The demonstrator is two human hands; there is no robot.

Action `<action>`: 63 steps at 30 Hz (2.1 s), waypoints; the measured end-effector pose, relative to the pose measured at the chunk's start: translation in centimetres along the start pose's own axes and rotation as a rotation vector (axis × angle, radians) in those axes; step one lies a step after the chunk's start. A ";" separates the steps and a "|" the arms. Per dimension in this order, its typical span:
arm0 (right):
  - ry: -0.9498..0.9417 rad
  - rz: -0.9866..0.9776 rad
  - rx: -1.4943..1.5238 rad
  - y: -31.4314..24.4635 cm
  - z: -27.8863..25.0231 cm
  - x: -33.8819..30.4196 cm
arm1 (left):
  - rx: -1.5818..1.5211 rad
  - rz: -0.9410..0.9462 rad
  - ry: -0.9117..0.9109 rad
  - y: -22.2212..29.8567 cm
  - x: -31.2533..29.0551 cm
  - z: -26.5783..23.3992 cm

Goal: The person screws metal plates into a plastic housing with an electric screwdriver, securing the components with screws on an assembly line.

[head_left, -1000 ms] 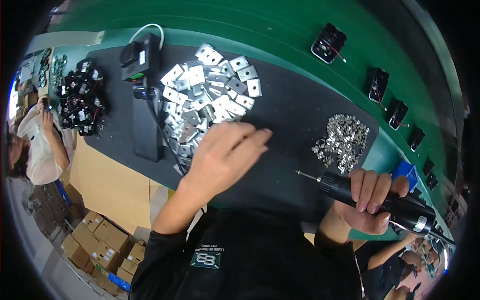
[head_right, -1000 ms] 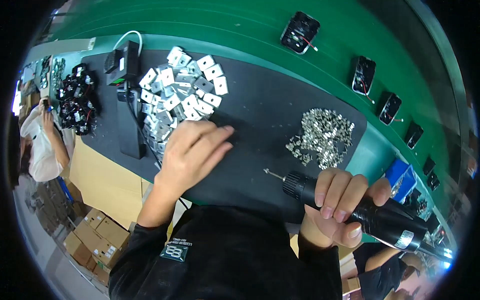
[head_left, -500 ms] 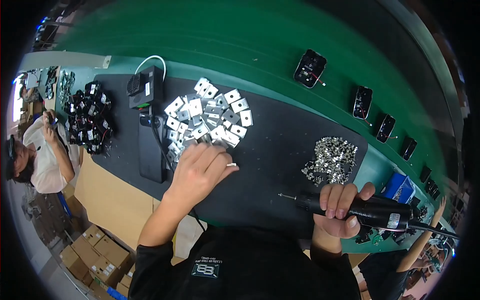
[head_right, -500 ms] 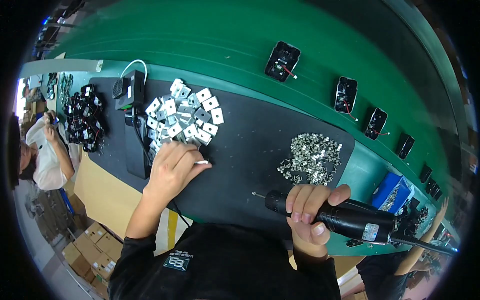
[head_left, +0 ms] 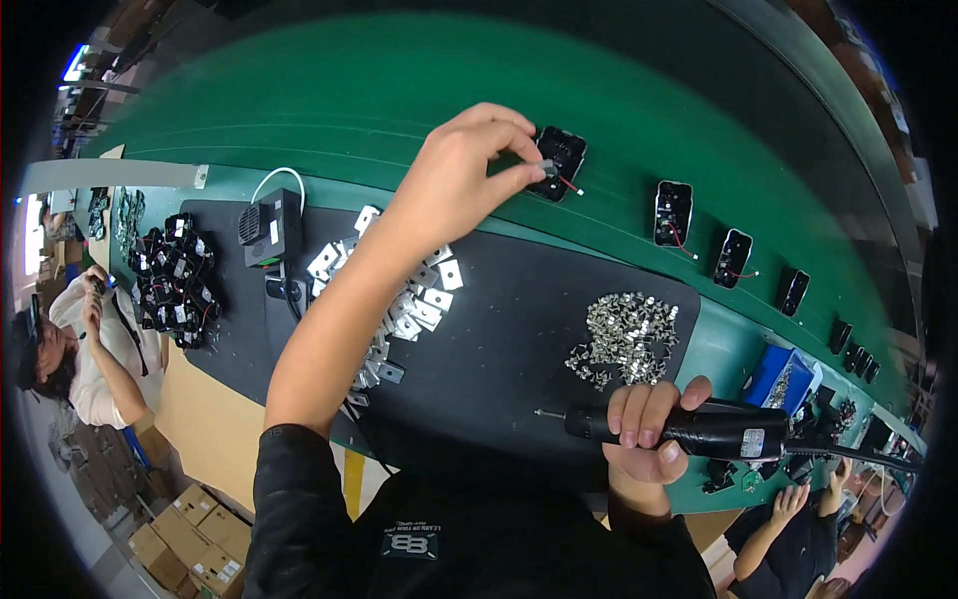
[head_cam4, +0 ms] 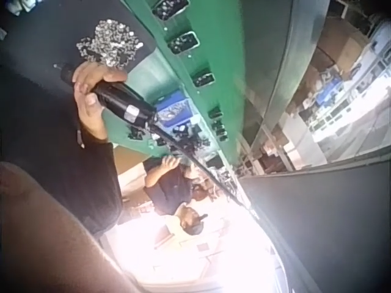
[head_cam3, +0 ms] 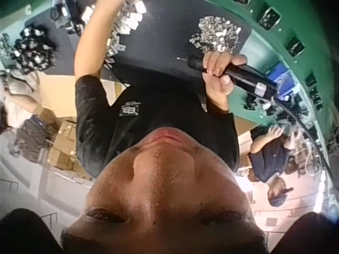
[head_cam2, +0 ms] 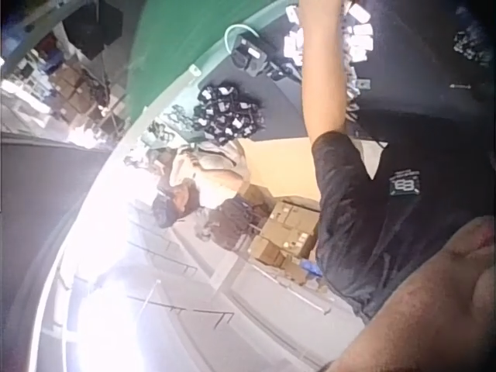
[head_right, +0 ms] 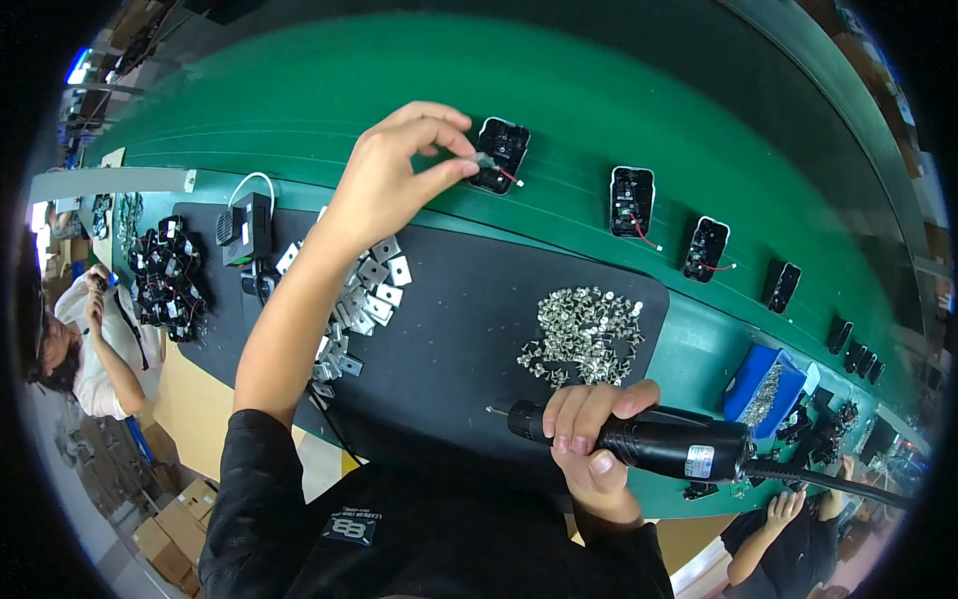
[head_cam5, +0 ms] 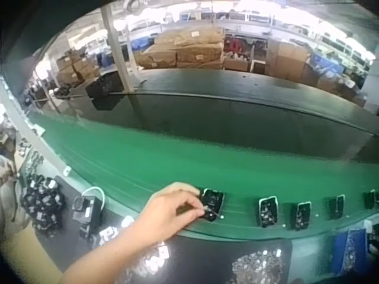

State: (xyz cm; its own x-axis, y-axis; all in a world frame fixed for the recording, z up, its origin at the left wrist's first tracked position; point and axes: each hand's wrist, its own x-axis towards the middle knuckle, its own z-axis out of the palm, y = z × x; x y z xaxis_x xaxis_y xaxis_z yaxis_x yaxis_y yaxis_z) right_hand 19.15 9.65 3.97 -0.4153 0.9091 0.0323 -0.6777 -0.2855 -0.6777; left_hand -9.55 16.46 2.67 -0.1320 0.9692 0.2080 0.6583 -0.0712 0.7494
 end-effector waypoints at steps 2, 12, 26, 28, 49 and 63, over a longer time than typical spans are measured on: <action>0.027 -0.008 0.014 -0.4 0.0 -0.1 | -0.013 -0.065 0.005 -0.6 0.8 0.6; 0.030 -0.013 0.031 -0.8 -1.1 -0.1 | 0.078 -0.006 -0.027 -1.7 2.0 2.4; 0.000 -0.019 0.037 -0.4 -0.9 -0.2 | 0.062 0.085 0.045 2.9 -3.6 -0.9; -0.024 -0.006 0.054 -0.5 -0.8 -0.2 | -0.013 0.010 0.066 5.8 -7.6 -1.3; -0.211 -0.201 0.019 -2.2 1.2 0.4 | -0.103 -0.181 -0.024 5.4 -17.9 3.1; -0.196 -0.204 -0.029 -0.4 3.4 1.0 | -0.064 -0.114 -0.029 5.8 -18.0 3.4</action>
State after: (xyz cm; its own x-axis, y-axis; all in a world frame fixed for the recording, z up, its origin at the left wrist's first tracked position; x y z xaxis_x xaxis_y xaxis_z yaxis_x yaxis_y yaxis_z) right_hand 16.87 9.65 6.78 -0.3833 0.8702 0.3095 -0.7430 -0.0915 -0.6630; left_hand -0.87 -0.59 1.16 -0.1815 0.9781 0.1017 0.5910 0.0258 0.8062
